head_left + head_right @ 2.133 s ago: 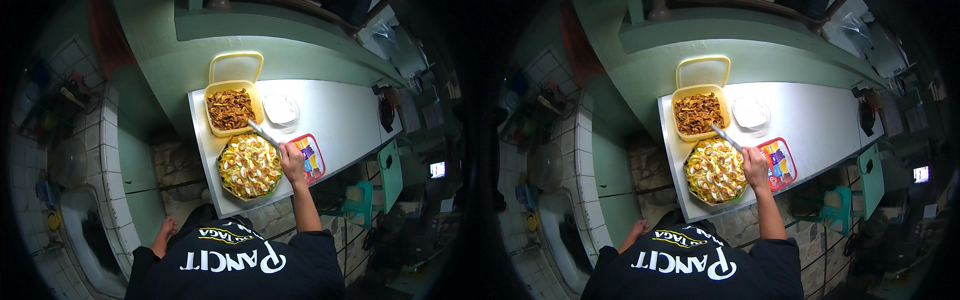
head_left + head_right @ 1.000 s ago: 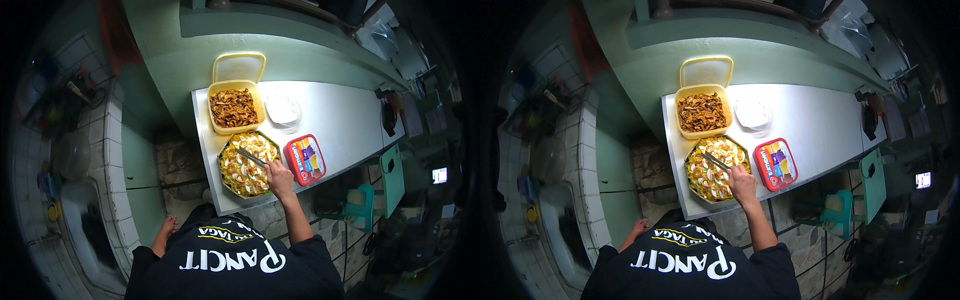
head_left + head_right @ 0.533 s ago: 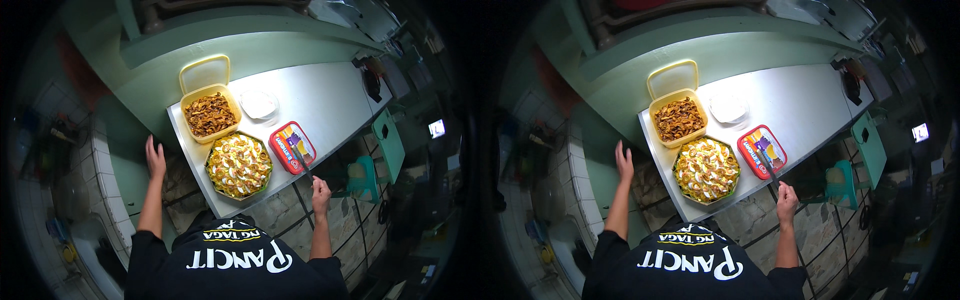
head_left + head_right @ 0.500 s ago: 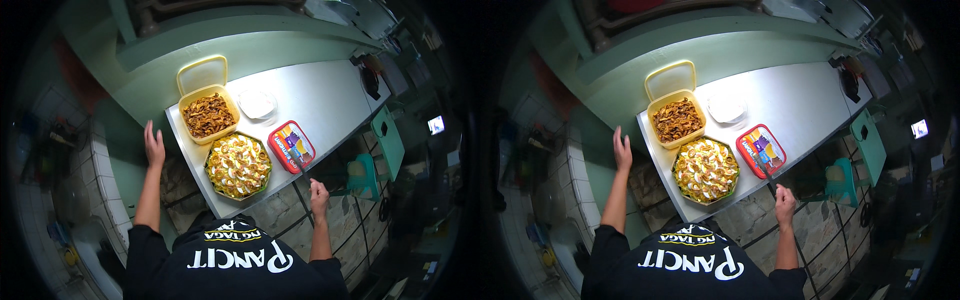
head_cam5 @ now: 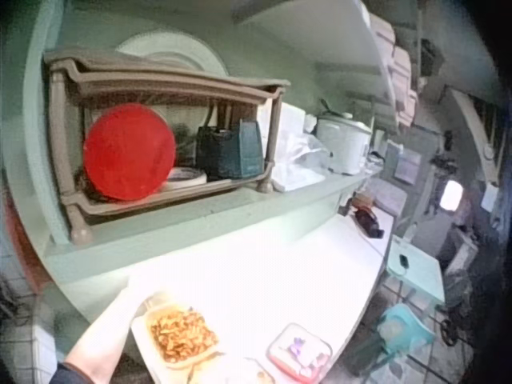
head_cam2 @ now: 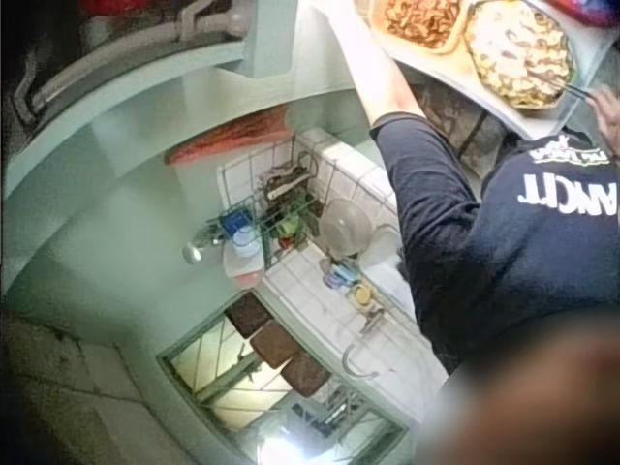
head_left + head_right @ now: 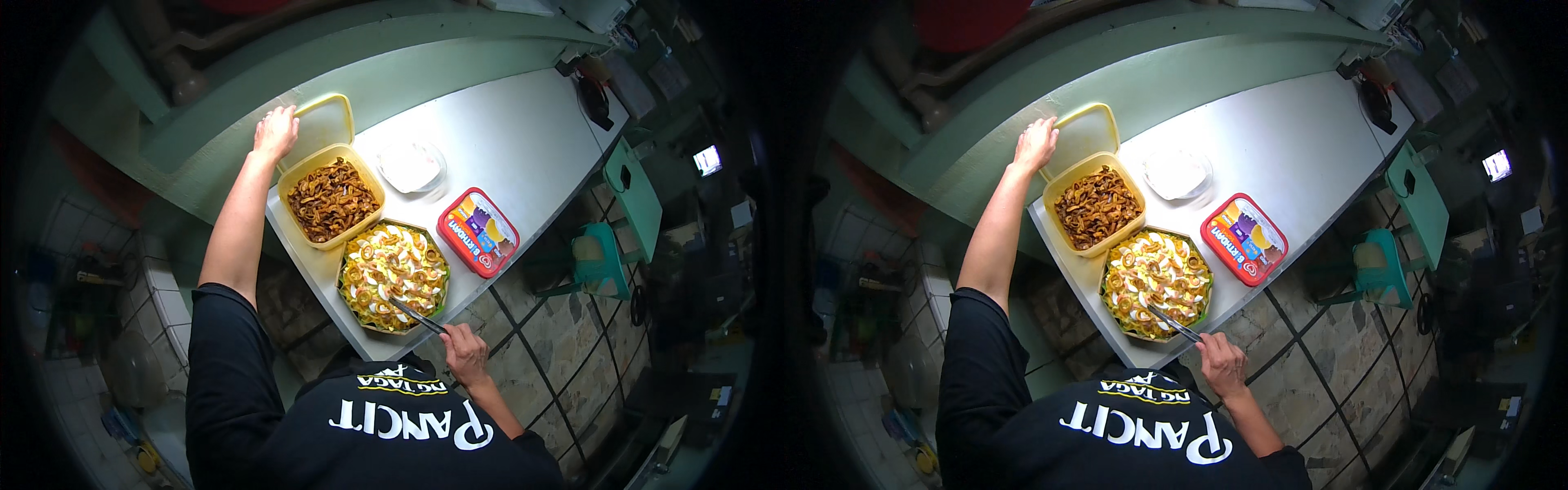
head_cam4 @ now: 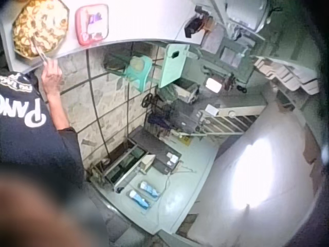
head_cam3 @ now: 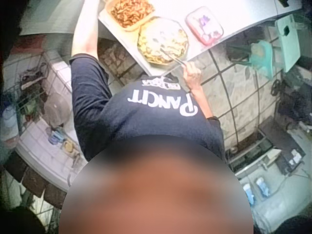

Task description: The person assembles a dish by layering noodles and sauce in a round container, then wraps it in plastic film and a branded cardboard cover. They secure the package with plastic ties and place it on a service counter.

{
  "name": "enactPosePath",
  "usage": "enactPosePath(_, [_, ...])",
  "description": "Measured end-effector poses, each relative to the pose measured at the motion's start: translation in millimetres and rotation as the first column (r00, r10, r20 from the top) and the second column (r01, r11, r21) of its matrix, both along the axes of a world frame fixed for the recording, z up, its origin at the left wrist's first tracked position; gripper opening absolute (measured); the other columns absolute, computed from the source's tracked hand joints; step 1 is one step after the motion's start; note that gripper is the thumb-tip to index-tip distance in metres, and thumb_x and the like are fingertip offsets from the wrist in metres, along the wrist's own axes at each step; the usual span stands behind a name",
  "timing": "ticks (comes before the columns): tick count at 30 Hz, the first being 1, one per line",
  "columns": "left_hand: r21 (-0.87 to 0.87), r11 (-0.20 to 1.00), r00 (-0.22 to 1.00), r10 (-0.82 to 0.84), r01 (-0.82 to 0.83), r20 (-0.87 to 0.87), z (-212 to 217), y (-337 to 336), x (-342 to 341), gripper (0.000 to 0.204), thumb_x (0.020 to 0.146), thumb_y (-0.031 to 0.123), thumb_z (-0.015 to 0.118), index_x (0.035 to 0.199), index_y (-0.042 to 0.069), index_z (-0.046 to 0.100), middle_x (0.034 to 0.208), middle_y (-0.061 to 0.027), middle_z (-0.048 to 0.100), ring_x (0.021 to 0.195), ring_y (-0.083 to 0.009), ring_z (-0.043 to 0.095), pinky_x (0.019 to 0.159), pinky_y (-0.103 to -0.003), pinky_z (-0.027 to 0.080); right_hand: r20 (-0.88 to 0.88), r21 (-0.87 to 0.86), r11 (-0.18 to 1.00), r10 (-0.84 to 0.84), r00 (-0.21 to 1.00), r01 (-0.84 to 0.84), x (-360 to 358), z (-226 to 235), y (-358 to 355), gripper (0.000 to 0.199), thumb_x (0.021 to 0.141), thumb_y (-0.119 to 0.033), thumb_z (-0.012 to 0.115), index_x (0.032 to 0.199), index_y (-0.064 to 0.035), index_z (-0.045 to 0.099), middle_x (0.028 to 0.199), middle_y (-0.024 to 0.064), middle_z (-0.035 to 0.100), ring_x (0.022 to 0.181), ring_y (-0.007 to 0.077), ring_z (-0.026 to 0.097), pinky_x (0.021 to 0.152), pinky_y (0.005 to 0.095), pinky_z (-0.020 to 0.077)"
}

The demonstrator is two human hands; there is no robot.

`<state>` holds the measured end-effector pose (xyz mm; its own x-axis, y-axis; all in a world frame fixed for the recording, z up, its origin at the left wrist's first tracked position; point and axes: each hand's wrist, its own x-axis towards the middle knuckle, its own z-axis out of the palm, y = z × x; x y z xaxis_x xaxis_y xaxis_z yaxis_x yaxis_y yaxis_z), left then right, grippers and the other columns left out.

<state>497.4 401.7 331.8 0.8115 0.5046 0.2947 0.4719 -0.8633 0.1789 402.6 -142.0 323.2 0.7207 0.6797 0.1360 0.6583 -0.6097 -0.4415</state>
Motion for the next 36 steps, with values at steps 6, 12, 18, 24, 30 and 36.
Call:
enactPosePath(6, [-0.051,0.998,0.998,0.021,-0.024,-0.058,13.7,-3.3,1.6,0.029,0.093,0.025,0.047,0.113,0.009,0.060,0.112,-0.0157,0.056,0.109,-0.0316,0.055,0.093,-0.047,0.044,-0.001,-0.105,0.994,0.000,1.000,0.000,1.9,7.0,-3.3,0.015,0.084,-0.017,0.062,0.094,-0.0057,0.062,0.081,0.0096,0.057,0.063,0.0305,0.060,0.055,0.0389,0.0475])
enactPosePath(12, [-0.078,0.996,0.996,0.036,-0.042,-0.082,11.9,-9.6,6.1,0.028,0.093,0.025,0.046,0.109,0.009,0.062,0.112,-0.0152,0.056,0.109,-0.0308,0.055,0.093,-0.047,0.043,-0.018,-0.117,0.993,0.026,1.000,-0.028,-4.4,6.4,2.7,0.015,0.085,-0.020,0.062,0.094,-0.0080,0.062,0.082,0.0086,0.056,0.060,0.0300,0.060,0.053,0.0393,0.0477])
enactPosePath(18, [-0.098,0.991,0.991,0.082,-0.093,-0.109,12.1,-11.8,8.1,0.028,0.093,0.026,0.047,0.109,0.009,0.063,0.114,-0.0152,0.055,0.110,-0.0309,0.054,0.093,-0.048,0.043,-0.043,-0.140,0.988,0.060,0.997,-0.065,0.9,-6.5,32.2,0.015,0.086,-0.021,0.061,0.093,-0.0074,0.061,0.082,0.0092,0.056,0.061,0.0306,0.061,0.053,0.0403,0.0482])
enactPosePath(24, [-0.090,0.993,0.993,0.065,-0.074,-0.103,12.5,-13.6,11.1,0.027,0.092,0.025,0.048,0.108,0.009,0.063,0.114,-0.0151,0.055,0.109,-0.0315,0.055,0.093,-0.048,0.043,-0.054,-0.151,0.988,0.030,0.998,-0.038,0.3,-6.0,39.7,0.017,0.087,-0.022,0.059,0.094,-0.0067,0.062,0.083,0.0095,0.057,0.061,0.0316,0.061,0.054,0.0410,0.0487])
enactPosePath(30, [-0.140,0.990,0.998,0.040,-0.034,0.039,-1.8,-13.3,3.0,0.023,0.090,0.021,0.054,0.107,0.009,0.063,0.112,-0.0148,0.054,0.103,-0.0321,0.057,0.086,-0.045,0.048,-0.057,-0.076,0.994,-0.080,0.995,0.076,8.6,12.2,31.7,0.016,0.089,-0.020,0.058,0.094,-0.0055,0.064,0.080,0.0105,0.056,0.064,0.0310,0.061,0.056,0.0410,0.0477])
enactPosePath(36, [-0.154,0.969,0.957,-0.150,0.192,0.250,1.5,-46.0,-17.0,0.018,0.087,0.022,0.060,0.095,0.007,0.063,0.096,-0.0123,0.060,0.084,-0.0323,0.062,0.073,-0.041,0.052,-0.058,0.197,0.917,-0.343,0.937,0.348,67.1,47.3,-24.4,0.019,0.092,-0.016,0.055,0.096,-0.0006,0.065,0.075,0.0109,0.056,0.063,0.0233,0.054,0.058,0.0334,0.0421])
